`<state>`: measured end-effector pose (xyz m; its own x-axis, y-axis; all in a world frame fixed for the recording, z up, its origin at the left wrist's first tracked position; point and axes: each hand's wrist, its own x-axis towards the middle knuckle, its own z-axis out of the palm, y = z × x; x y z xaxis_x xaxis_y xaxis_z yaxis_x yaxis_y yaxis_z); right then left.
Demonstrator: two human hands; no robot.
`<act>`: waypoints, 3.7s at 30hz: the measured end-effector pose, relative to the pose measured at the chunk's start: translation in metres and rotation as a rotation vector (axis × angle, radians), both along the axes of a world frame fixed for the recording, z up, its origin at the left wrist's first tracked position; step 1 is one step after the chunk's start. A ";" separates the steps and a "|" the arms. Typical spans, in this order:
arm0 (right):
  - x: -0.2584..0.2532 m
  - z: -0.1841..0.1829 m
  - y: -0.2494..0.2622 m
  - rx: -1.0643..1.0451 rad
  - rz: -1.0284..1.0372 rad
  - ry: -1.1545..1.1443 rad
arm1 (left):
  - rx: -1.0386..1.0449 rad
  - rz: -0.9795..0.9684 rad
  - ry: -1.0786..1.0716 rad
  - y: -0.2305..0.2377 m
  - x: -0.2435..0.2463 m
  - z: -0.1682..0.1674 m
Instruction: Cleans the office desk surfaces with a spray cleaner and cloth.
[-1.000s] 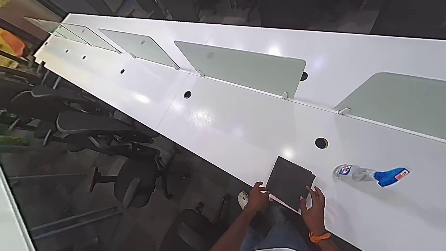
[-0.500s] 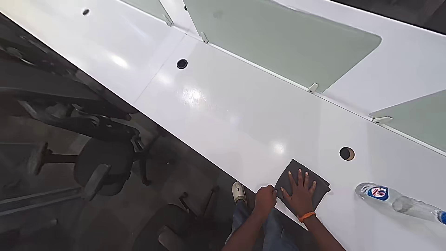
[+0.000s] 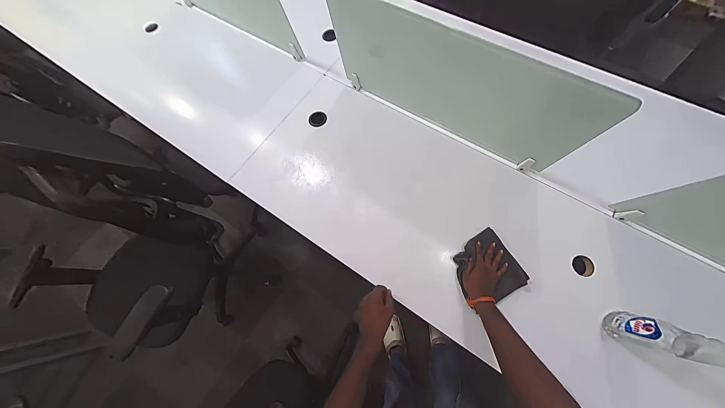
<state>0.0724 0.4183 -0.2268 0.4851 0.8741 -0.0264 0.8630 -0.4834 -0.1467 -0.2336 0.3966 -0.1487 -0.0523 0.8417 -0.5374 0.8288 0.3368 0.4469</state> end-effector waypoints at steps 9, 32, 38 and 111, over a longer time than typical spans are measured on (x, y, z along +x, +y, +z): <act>-0.196 0.004 0.026 -0.044 0.575 0.234 | 0.301 0.151 0.117 -0.032 -0.045 0.000; 0.034 0.009 -0.079 -0.086 0.137 0.048 | 0.607 -0.980 -0.217 0.041 0.161 -0.086; 0.080 0.008 0.028 -0.073 0.093 0.038 | 0.621 -0.996 -0.083 0.042 0.162 -0.098; 0.063 0.012 -0.153 -0.156 0.245 0.092 | 0.708 -0.565 -0.280 -0.063 0.127 -0.086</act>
